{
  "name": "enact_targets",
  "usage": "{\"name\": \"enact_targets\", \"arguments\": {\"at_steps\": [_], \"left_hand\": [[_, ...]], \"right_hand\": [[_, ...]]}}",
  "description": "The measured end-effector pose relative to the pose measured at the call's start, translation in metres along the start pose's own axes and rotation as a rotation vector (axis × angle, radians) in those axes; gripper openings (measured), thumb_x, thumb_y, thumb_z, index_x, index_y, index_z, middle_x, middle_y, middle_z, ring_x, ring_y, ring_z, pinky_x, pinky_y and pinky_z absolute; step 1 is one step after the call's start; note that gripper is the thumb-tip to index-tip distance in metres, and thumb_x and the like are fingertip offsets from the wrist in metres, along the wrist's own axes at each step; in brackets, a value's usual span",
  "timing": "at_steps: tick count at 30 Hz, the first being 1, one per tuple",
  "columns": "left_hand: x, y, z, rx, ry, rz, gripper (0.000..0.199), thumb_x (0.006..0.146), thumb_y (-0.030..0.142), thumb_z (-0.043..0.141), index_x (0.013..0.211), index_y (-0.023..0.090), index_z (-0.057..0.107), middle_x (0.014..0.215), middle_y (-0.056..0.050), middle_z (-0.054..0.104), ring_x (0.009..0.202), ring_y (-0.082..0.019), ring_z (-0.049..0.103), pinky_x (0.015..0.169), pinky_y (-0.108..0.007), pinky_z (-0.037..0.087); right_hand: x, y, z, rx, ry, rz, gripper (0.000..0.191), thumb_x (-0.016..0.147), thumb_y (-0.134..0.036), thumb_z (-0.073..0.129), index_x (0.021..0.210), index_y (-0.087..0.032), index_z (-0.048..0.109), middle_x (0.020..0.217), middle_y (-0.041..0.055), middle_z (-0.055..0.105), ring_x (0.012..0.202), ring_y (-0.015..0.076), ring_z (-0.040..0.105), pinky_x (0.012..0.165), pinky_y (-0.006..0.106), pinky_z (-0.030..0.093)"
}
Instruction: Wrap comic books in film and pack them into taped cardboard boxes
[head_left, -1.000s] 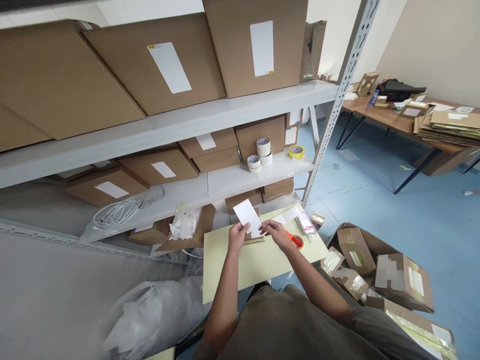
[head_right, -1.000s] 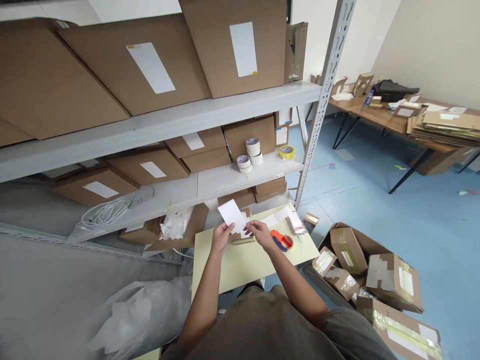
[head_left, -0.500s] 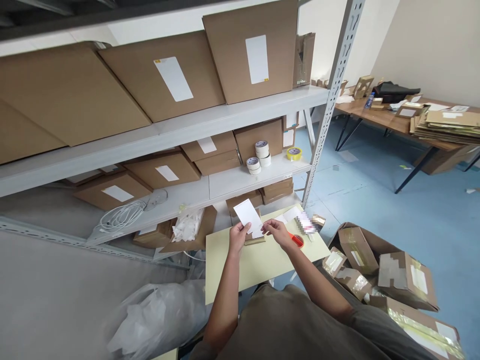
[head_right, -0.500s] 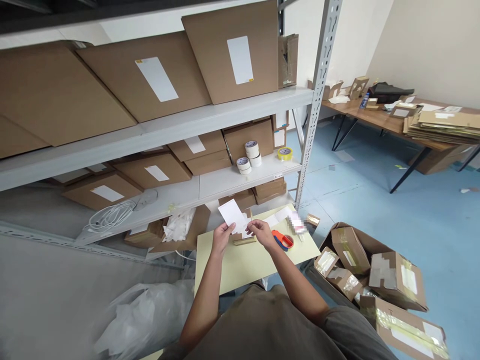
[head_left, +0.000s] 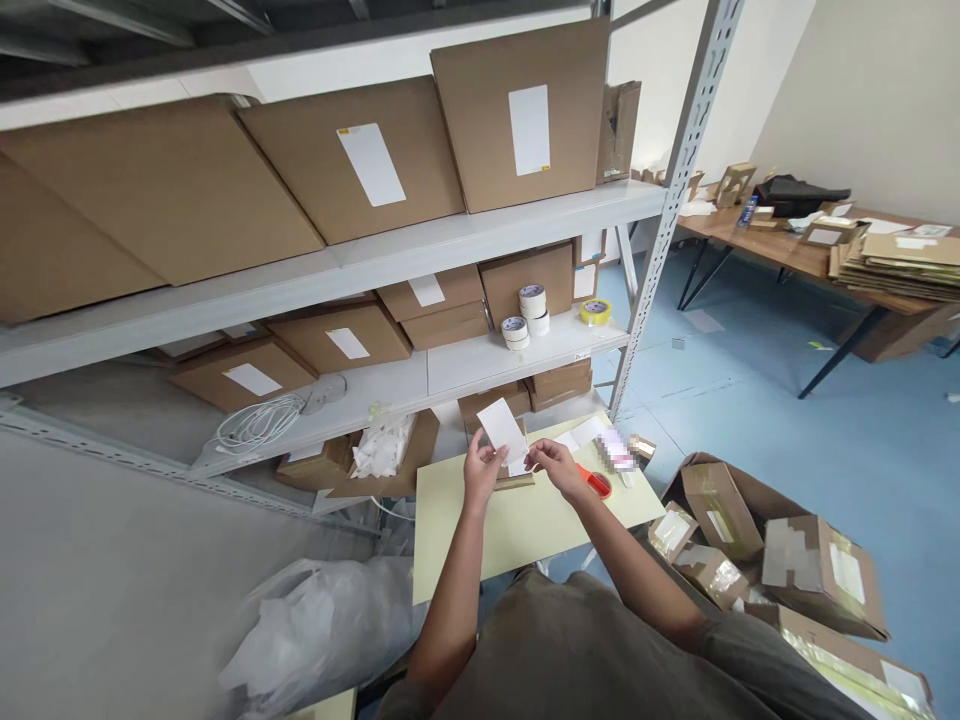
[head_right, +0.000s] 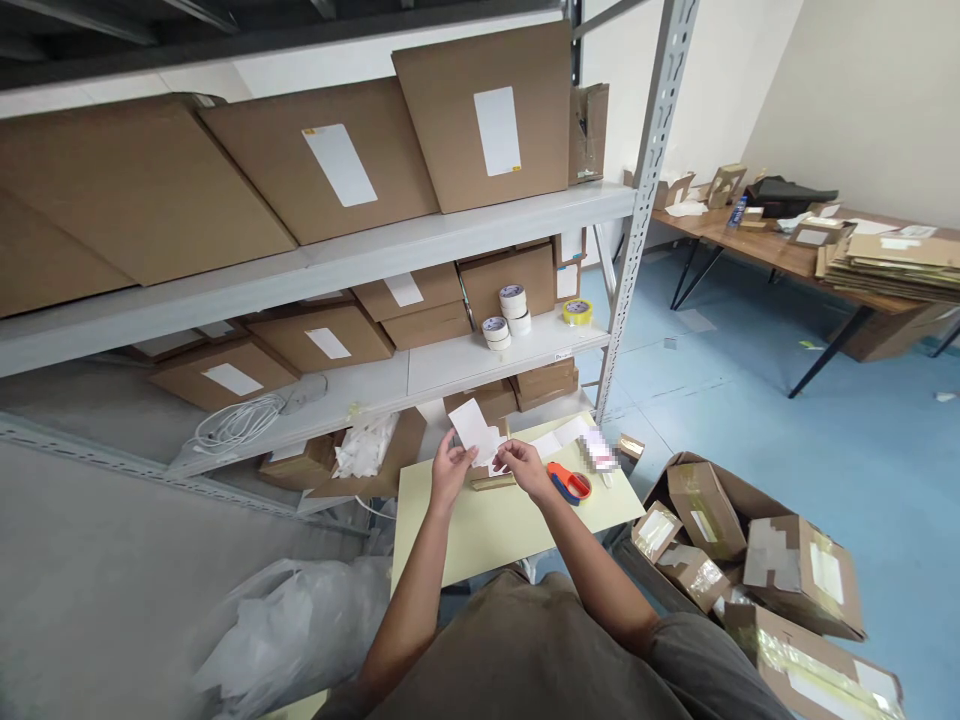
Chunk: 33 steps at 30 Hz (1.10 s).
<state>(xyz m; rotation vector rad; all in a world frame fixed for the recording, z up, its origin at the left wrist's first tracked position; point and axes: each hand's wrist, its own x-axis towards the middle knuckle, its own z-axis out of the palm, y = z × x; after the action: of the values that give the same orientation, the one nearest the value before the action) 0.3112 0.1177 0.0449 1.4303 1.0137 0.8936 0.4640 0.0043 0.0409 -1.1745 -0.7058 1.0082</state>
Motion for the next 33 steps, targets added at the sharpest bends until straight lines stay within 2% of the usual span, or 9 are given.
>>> {"name": "enact_targets", "arguments": {"at_steps": [3, 5, 7, 9, 15, 18, 21, 28, 33], "left_hand": [[-0.005, 0.009, -0.004, 0.206, 0.119, 0.137, 0.062, 0.072, 0.048, 0.089, 0.127, 0.024, 0.075, 0.121, -0.012, 0.077, 0.1, -0.025, 0.073, 0.084, -0.035, 0.058], [-0.01, 0.016, -0.005, 0.226, -0.049, 0.157, 0.042, 0.078, 0.05, 0.084, 0.109, 0.022, 0.081, 0.111, -0.012, 0.079, 0.094, -0.024, 0.074, 0.08, -0.034, 0.059], [-0.016, 0.02, -0.004, 0.157, -0.259, 0.122, 0.04, 0.08, 0.053, 0.082, 0.101, 0.019, 0.083, 0.099, -0.011, 0.081, 0.088, -0.024, 0.075, 0.078, -0.034, 0.06], [-0.022, 0.022, -0.003, 0.084, -0.333, 0.101, 0.042, 0.08, 0.054, 0.082, 0.102, 0.018, 0.084, 0.095, -0.011, 0.082, 0.087, -0.024, 0.075, 0.08, -0.034, 0.06], [-0.032, 0.01, -0.002, -0.063, -0.194, 0.065, 0.046, 0.082, 0.061, 0.077, 0.092, 0.016, 0.083, 0.087, -0.007, 0.081, 0.08, -0.022, 0.074, 0.077, -0.032, 0.06], [-0.039, 0.007, 0.001, -0.204, -0.075, -0.027, 0.052, 0.082, 0.066, 0.075, 0.089, 0.015, 0.081, 0.081, -0.007, 0.079, 0.073, -0.022, 0.072, 0.071, -0.032, 0.059], [-0.051, 0.008, 0.004, -0.257, -0.062, -0.057, 0.063, 0.085, 0.073, 0.068, 0.093, 0.011, 0.081, 0.084, -0.012, 0.079, 0.076, -0.024, 0.074, 0.071, -0.034, 0.06], [-0.078, 0.013, -0.002, -0.024, -0.029, 0.074, 0.045, 0.084, 0.061, 0.075, 0.087, 0.017, 0.083, 0.09, -0.009, 0.077, 0.084, -0.023, 0.069, 0.076, -0.031, 0.056], [-0.08, 0.006, -0.006, -0.036, -0.017, 0.055, 0.042, 0.085, 0.058, 0.074, 0.086, 0.017, 0.082, 0.085, -0.008, 0.076, 0.078, -0.021, 0.068, 0.072, -0.031, 0.054]], "right_hand": [[-0.001, -0.001, 0.005, 0.004, -0.035, -0.046, 0.031, 0.086, -0.053, 0.072, 0.084, -0.023, 0.067, 0.08, 0.0015, 0.073, 0.074, 0.0177, 0.069, 0.073, 0.032, 0.051], [0.0, 0.0, 0.009, 0.005, -0.058, -0.069, 0.033, 0.087, -0.055, 0.073, 0.084, -0.023, 0.067, 0.08, 0.0014, 0.072, 0.074, 0.0177, 0.067, 0.073, 0.033, 0.052], [0.001, 0.002, 0.012, -0.004, -0.07, -0.092, 0.034, 0.087, -0.057, 0.074, 0.083, -0.024, 0.067, 0.08, 0.0012, 0.071, 0.074, 0.0177, 0.065, 0.072, 0.032, 0.051], [0.001, 0.004, 0.015, -0.019, -0.085, -0.107, 0.034, 0.087, -0.057, 0.074, 0.083, -0.024, 0.067, 0.079, 0.001, 0.071, 0.075, 0.018, 0.065, 0.072, 0.033, 0.051], [-0.006, 0.006, 0.017, -0.046, -0.172, -0.089, 0.035, 0.089, -0.059, 0.072, 0.088, -0.024, 0.067, 0.079, 0.0017, 0.072, 0.077, 0.0196, 0.067, 0.076, 0.035, 0.052], [-0.011, 0.006, 0.017, -0.043, -0.158, -0.059, 0.037, 0.088, -0.06, 0.071, 0.087, -0.024, 0.064, 0.08, 0.0021, 0.073, 0.077, 0.0205, 0.069, 0.077, 0.036, 0.052], [-0.016, 0.008, 0.017, -0.042, -0.112, -0.013, 0.036, 0.087, -0.06, 0.07, 0.085, -0.025, 0.061, 0.078, 0.0019, 0.073, 0.078, 0.0219, 0.07, 0.078, 0.037, 0.053], [-0.026, 0.014, 0.027, -0.042, -0.112, 0.07, 0.033, 0.084, -0.057, 0.07, 0.082, -0.025, 0.059, 0.078, 0.0009, 0.071, 0.082, 0.0226, 0.069, 0.077, 0.036, 0.053], [-0.03, 0.017, 0.038, -0.057, -0.146, 0.063, 0.038, 0.079, -0.058, 0.08, 0.08, -0.025, 0.061, 0.079, 0.0016, 0.07, 0.081, 0.0225, 0.066, 0.075, 0.035, 0.051]]}}
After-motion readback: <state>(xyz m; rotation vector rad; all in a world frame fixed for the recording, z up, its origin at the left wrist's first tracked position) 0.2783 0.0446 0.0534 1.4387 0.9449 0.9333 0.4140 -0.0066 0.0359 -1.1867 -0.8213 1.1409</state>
